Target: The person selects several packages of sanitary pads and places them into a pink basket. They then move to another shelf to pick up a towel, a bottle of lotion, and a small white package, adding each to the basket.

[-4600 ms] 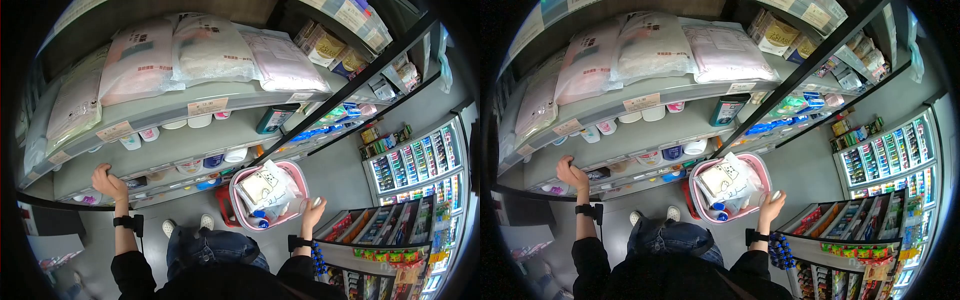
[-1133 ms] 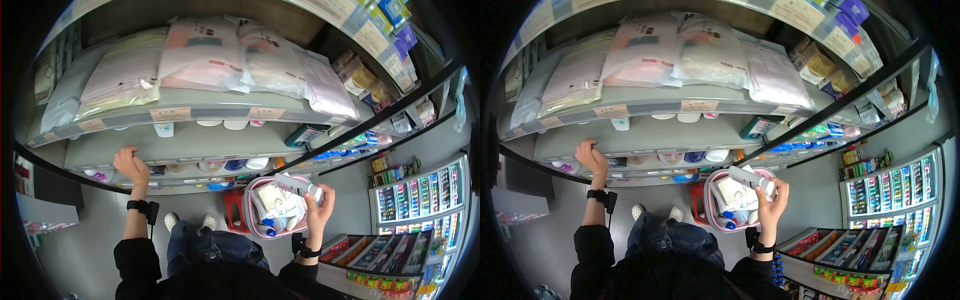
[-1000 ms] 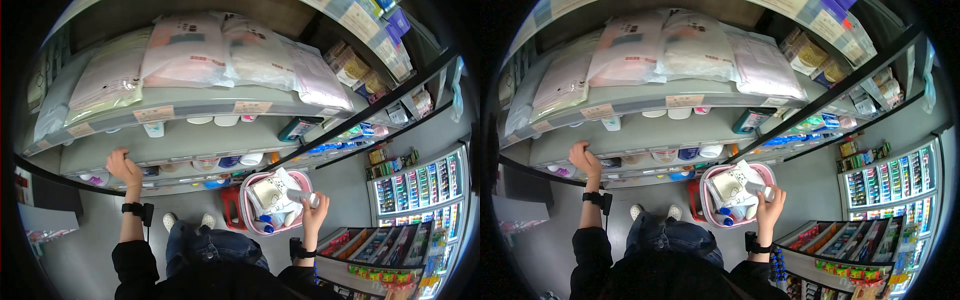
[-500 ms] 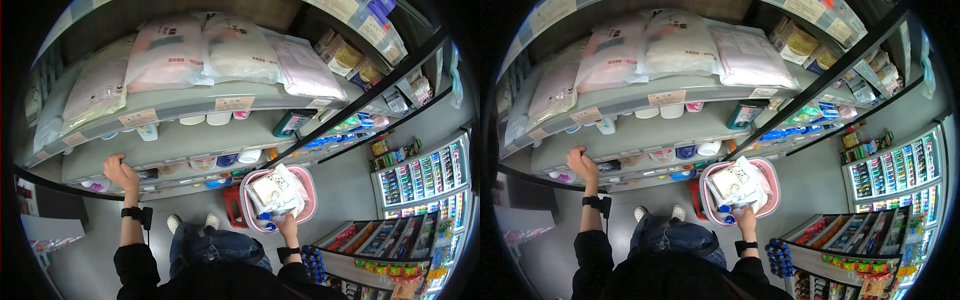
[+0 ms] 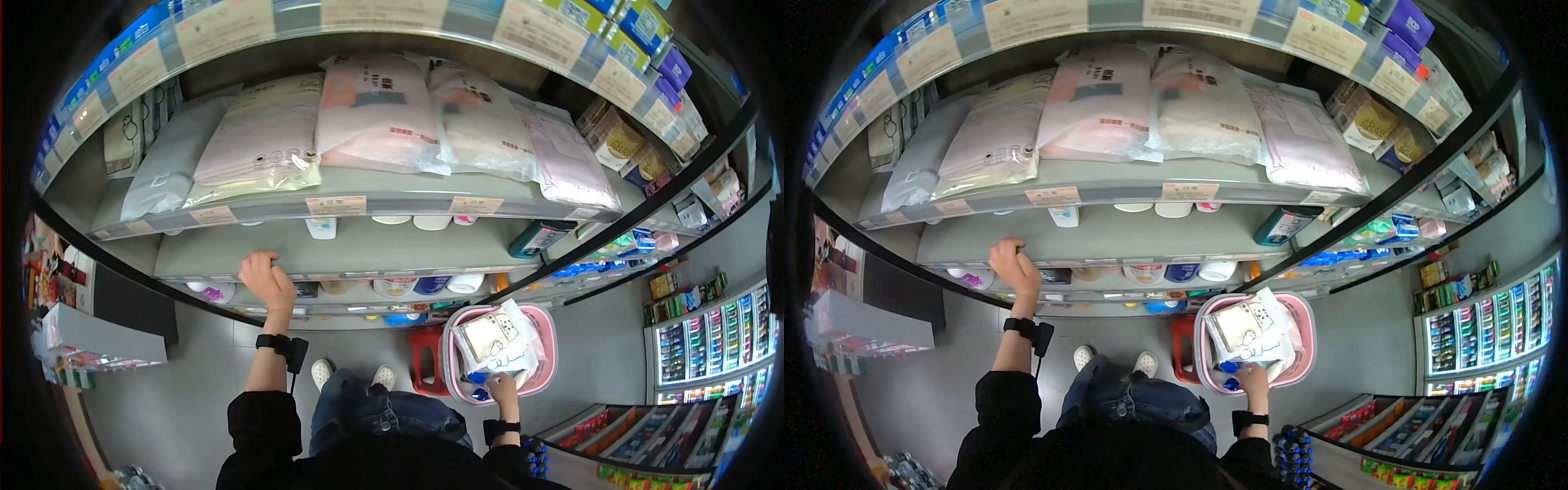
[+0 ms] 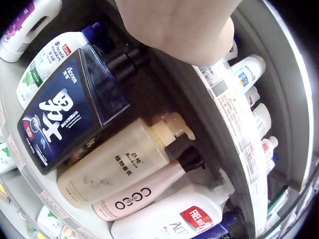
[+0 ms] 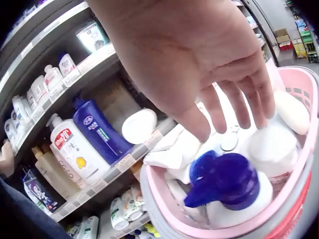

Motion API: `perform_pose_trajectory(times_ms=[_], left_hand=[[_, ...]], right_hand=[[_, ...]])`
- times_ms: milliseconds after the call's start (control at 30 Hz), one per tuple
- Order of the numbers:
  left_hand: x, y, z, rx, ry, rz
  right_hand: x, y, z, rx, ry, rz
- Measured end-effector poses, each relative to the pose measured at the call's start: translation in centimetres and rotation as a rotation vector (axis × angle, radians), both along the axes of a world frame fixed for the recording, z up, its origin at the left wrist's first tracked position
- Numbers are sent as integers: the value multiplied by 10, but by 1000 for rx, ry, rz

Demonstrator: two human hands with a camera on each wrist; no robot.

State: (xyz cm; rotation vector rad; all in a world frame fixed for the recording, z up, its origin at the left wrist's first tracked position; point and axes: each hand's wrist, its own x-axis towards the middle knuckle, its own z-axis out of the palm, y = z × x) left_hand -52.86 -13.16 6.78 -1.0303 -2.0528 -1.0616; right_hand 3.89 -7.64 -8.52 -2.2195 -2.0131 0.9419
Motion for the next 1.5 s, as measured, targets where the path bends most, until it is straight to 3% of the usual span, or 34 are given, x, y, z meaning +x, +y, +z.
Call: perform_pose_trajectory(times_ms=[67,133,200,267,333,467,533,600,800,900,1133,1300,1433,1500], left_hand=[[0,0,0,10,-7,-8],[-2,-1,0,19,-13,-21],[-2,-1,-1,-2,-20,-29],[-2,-4,1,-10,-30,-48],[-2,-6,3,-14,-37,-67],[-2,-12,6,-51,-55,-131],[-1,-14,10,-73,-119,-131],[0,-16,11,-110,-160,-112],[-2,-18,21,-116,-177,-124],[-3,-20,24,-108,-183,-177],[-7,-22,23,-99,-189,-219],[-7,-23,23,-75,-211,-219],[-6,-24,26,-75,-230,-227],[-5,-25,32,-79,-293,-226]], right_hand=[[-18,4,11,336,87,46],[-52,12,40,480,310,31],[-106,19,96,502,498,-2],[-159,27,135,673,632,145],[-212,26,174,553,743,169],[-309,25,248,699,772,541],[-350,29,263,763,793,602],[-387,29,280,1026,611,632],[-457,55,279,1049,705,702],[-470,68,274,1070,456,740],[-474,77,281,1219,407,811],[-480,84,261,1310,344,738],[-483,60,270,1313,316,649],[-481,49,267,1110,632,498]])
